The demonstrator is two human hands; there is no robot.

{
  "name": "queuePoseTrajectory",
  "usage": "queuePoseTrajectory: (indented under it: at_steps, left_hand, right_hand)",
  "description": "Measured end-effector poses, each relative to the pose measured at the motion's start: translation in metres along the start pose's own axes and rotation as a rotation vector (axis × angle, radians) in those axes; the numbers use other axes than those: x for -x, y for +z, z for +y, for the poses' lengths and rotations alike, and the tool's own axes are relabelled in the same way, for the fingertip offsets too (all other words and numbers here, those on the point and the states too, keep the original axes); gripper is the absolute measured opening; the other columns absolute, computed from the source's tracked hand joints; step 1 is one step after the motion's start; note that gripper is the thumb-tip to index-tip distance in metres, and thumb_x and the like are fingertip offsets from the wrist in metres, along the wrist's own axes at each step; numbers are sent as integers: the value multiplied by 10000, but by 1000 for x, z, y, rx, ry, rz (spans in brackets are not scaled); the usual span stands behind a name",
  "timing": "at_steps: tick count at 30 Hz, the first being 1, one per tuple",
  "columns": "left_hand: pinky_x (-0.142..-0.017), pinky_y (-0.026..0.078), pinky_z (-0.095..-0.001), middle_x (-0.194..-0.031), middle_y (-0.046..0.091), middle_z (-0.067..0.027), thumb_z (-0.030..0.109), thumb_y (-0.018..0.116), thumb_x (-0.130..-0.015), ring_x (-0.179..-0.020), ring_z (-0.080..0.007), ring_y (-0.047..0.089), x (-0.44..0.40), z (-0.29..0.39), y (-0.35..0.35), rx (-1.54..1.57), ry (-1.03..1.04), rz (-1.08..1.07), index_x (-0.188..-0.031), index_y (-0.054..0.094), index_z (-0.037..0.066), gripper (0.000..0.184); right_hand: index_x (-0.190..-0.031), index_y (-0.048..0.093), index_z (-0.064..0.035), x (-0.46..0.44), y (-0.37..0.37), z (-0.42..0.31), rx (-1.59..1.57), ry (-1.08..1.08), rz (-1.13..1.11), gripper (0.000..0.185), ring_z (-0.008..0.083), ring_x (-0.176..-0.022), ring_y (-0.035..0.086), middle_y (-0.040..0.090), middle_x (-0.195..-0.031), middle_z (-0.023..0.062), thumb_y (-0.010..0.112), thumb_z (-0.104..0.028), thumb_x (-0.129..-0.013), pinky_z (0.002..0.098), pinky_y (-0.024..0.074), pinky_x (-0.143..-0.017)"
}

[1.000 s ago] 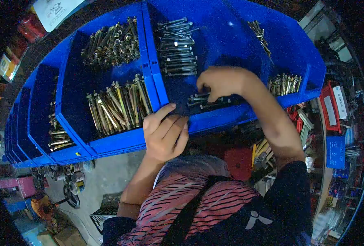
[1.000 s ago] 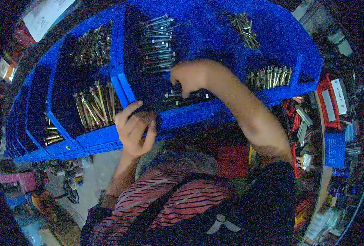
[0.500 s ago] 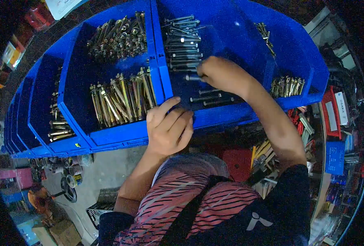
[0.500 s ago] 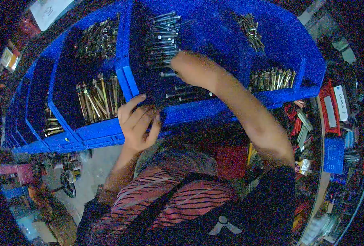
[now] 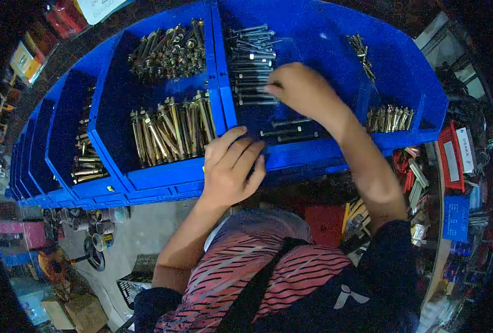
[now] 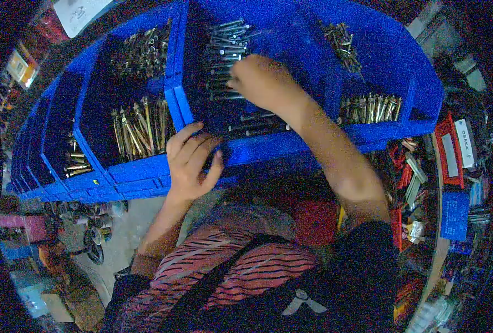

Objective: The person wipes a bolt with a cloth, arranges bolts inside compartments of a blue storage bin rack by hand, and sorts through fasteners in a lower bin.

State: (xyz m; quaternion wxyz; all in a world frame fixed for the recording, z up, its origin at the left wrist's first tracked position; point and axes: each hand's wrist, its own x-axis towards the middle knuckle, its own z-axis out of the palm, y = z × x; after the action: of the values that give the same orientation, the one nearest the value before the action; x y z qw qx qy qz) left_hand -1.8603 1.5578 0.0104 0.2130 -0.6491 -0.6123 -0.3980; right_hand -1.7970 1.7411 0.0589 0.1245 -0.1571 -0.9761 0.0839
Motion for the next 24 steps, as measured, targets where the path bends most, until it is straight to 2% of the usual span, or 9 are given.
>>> queuePoseTrajectory:
  at_steps: [4, 5, 7, 9, 10, 12, 15, 18, 24]
  left_hand:
    - [-737, 369, -368, -816, 513, -93, 58, 565, -617, -899, -248, 468, -23, 5, -4, 0, -15, -32, -861, 547, 31, 246]
    - [-750, 373, -374, -820, 504, -103, 47, 562, -614, -890, -255, 465, -35, 8, -5, 0, 14, -61, -889, 538, 24, 277]
    - [-753, 376, -366, -791, 513, -101, 67, 562, -615, -883, -256, 462, -63, 14, 0, -8, 8, -122, -845, 542, 25, 234]
    - [-780, 365, -360, -747, 540, -106, 67, 543, -618, -875, -255, 476, -85, 13, 12, 36, 64, -349, -772, 556, 27, 160]
    - [-780, 365, -360, -747, 540, -106, 67, 543, -618, -875, -255, 476, -96, 11, 19, 34, 62, -354, -772, 556, 27, 160]
    - [-748, 408, -390, -840, 553, -162, 82, 525, -647, -885, -297, 505, -117, 3, 36, -196, 308, -776, -821, 550, 24, 185]
    - [-638, 455, -391, -739, 583, -148, 77, 509, -629, -753, -298, 569, -126, -9, 67, -199, 278, -1004, -741, 589, 28, 147]
    - [-569, 471, -407, -784, 584, -166, 88, 499, -648, -727, -308, 581, -121, -13, 82, -231, 350, -1176, -782, 589, 29, 171]
    - [-623, 466, -412, -823, 586, -141, 90, 482, -669, -793, -290, 570, -120, -8, 86, -260, 279, -1353, -803, 593, 47, 179]
  right_hand:
    - [-672, 532, 18, 60, -32, -3, -414, 151, 319, 147, 176, -556, 506, 526, -599, 113, 545, -115, -735, 277, 389, -532]
    - [-672, 532, 18, 73, -27, -10, -417, 152, 323, 147, 176, -556, 506, 526, -599, 113, 545, -115, -735, 277, 389, -532]
    - [-642, 529, -13, 95, -8, -17, -644, 359, 697, 140, 233, -532, 521, 542, -609, 121, 578, -120, -718, 296, 401, -510]
    - [-643, 530, -22, 110, 17, -12, -602, 410, 748, 99, 222, -518, 507, 535, -599, 101, 580, -77, -709, 290, 399, -504]
    - [-635, 527, -27, 113, 32, -4, -489, 259, 851, 83, 231, -500, 495, 522, -582, 96, 586, -53, -685, 291, 392, -483]
    - [-628, 525, -28, 114, 37, -3, -449, 161, 903, 81, 234, -496, 491, 516, -574, 95, 590, -46, -673, 297, 389, -472]
    - [-606, 517, -25, 109, 42, -4, -381, 50, 1031, 91, 237, -477, 476, 501, -557, 96, 605, -29, -631, 315, 374, -436]
    - [-599, 513, -22, 107, 41, -1, -375, 3, 1011, 99, 235, -470, 474, 499, -555, 95, 610, -27, -616, 313, 374, -429]
    - [-632, 496, 12, 108, 42, 0, -397, -83, 999, 71, 216, -475, 452, 479, -555, 103, 565, 23, -640, 289, 341, -434]
